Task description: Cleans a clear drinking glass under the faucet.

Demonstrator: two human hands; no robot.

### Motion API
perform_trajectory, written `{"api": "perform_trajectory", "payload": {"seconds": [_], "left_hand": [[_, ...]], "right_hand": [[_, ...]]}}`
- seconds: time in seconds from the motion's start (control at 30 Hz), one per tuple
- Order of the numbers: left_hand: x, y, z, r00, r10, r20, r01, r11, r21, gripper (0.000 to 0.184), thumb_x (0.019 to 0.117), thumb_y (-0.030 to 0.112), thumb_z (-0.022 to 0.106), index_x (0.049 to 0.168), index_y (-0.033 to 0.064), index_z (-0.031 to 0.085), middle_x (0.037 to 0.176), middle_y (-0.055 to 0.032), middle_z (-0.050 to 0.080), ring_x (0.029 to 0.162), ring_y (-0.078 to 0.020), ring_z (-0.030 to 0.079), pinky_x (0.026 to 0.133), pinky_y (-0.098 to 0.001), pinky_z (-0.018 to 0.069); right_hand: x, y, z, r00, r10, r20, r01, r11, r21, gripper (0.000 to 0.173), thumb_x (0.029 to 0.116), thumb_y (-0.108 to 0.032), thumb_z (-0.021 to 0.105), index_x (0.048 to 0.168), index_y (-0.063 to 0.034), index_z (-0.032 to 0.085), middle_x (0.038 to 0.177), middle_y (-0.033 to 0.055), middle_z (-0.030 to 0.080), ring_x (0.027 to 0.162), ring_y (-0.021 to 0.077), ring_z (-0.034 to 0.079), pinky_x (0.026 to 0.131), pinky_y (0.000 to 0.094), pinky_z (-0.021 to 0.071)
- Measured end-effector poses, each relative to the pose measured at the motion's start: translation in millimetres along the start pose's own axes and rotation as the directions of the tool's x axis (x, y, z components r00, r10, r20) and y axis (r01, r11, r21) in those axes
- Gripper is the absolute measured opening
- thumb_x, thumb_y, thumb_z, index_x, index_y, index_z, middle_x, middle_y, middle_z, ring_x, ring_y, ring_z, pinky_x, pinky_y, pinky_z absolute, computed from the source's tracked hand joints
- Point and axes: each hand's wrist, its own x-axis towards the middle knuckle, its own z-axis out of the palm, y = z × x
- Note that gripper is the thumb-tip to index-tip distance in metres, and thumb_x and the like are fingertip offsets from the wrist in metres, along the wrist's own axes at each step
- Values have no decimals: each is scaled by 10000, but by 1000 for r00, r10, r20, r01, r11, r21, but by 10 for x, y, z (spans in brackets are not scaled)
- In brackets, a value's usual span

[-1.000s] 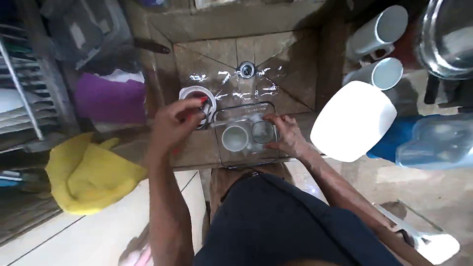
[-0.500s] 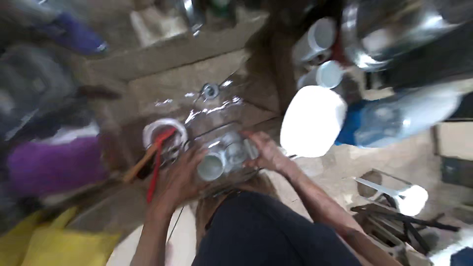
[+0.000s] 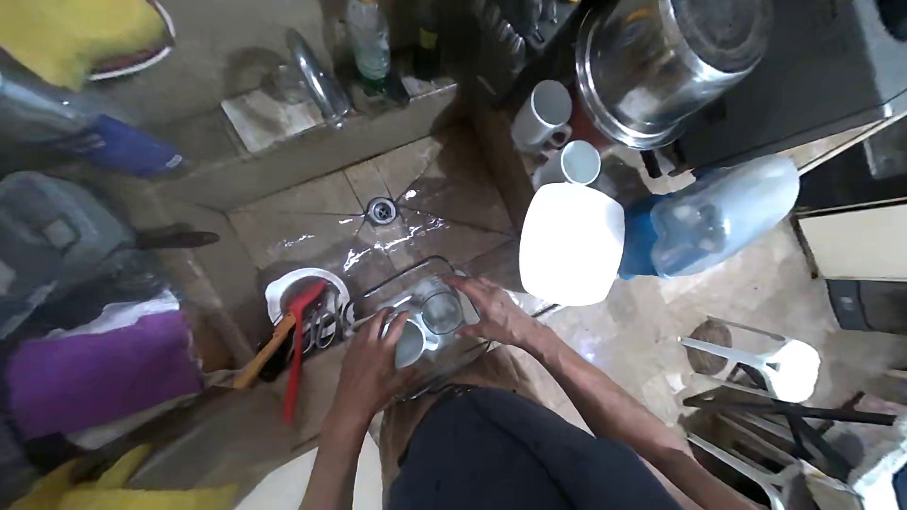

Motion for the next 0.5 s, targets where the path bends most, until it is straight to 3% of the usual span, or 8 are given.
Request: {"api": "perform_trajectory", "payload": {"seconds": [0.13, 0.27, 0.5], "left_hand": [[-14, -3, 27, 999, -18, -38, 17, 999, -30, 807, 753, 326, 885, 1472, 192, 543, 1461, -176, 540, 1301, -387, 563, 998, -594, 525], [-73, -32, -91, 1000, -8, -30, 5, 997, -76, 852, 699, 372, 921, 1452, 212, 557, 1432, -141, 565, 1240, -365, 606, 915, -602, 559], [-102, 6, -170, 998, 40, -39, -43, 996, -79, 881, 667, 318, 939, 1451, 203, 552, 1435, -126, 560, 1253, -349, 596, 928, -585, 562]], "right_hand": [[43, 8, -5, 1000, 2, 23, -2, 1000, 4, 855, 769, -316, 905, 1502, -127, 506, 1426, 80, 613, 1280, 259, 596, 1086, 478, 484], [38, -1, -60, 999, -10, 42, 11, 1000, -19, 882, 759, -306, 913, 1510, -106, 495, 1418, 119, 613, 1242, 304, 616, 1056, 487, 508], [42, -103, -90, 1000, -5, 29, 5, 1000, 12, 920, 674, -178, 968, 1479, -110, 528, 1375, 125, 633, 1218, 323, 619, 1031, 490, 522]]}}
